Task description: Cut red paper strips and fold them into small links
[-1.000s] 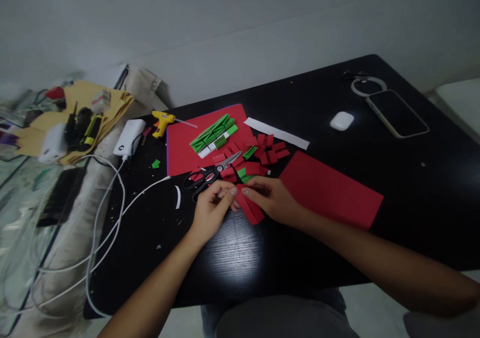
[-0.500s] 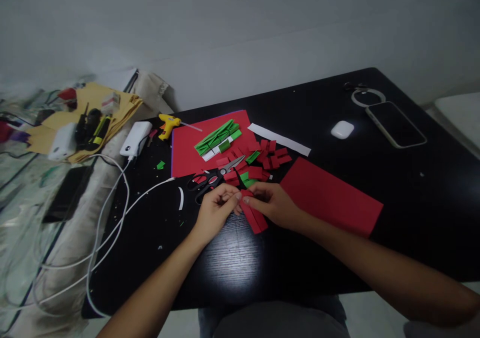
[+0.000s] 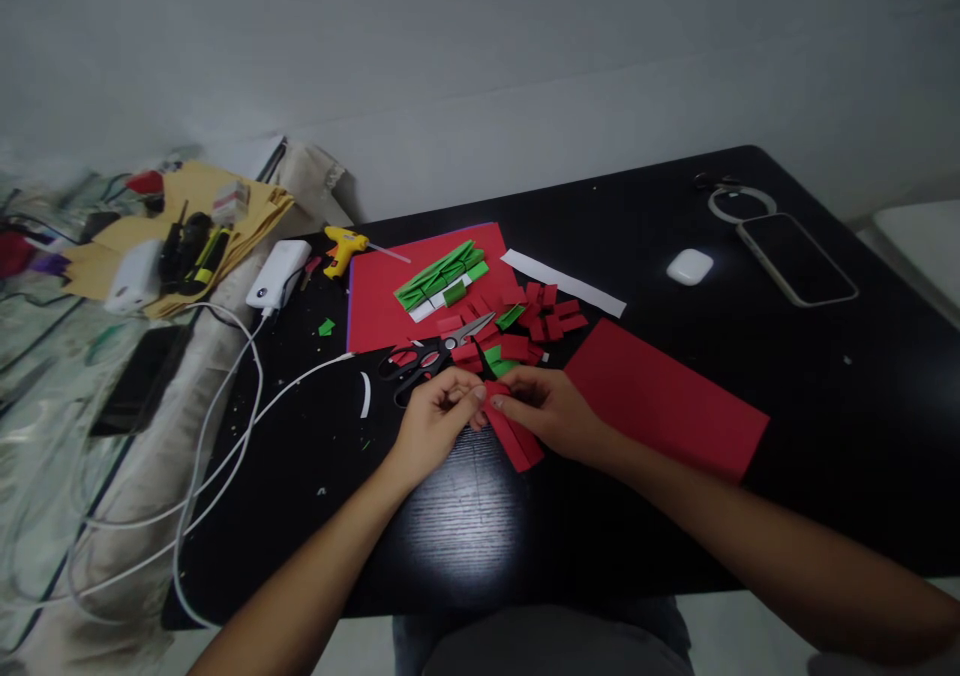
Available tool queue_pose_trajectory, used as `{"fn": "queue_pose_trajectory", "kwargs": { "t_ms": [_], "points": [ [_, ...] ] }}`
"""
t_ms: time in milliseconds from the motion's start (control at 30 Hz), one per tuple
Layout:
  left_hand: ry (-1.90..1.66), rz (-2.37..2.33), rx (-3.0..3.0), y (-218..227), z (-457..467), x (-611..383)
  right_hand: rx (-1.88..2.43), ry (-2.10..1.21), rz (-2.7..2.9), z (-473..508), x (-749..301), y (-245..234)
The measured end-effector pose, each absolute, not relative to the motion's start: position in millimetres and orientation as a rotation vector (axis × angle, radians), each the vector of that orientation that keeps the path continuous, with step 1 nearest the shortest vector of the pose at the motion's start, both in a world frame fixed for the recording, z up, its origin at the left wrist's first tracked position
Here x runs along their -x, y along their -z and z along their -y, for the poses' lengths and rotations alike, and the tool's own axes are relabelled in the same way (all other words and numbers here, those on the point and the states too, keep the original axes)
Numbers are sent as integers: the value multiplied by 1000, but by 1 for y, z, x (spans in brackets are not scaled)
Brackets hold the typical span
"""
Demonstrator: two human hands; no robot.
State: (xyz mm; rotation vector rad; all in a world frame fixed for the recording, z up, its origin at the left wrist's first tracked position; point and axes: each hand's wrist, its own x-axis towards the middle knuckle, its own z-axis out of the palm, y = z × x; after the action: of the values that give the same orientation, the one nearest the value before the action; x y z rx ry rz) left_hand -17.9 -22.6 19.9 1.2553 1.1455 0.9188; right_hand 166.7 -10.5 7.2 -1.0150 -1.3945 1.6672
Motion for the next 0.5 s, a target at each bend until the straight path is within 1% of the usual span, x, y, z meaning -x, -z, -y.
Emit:
{"fn": "queue_pose_trajectory", "kwargs": {
  "t_ms": [500],
  "points": [
    [-962, -1148, -1268, -16, 24, 16, 988, -1631, 1368, 11, -165, -9]
  ]
}}
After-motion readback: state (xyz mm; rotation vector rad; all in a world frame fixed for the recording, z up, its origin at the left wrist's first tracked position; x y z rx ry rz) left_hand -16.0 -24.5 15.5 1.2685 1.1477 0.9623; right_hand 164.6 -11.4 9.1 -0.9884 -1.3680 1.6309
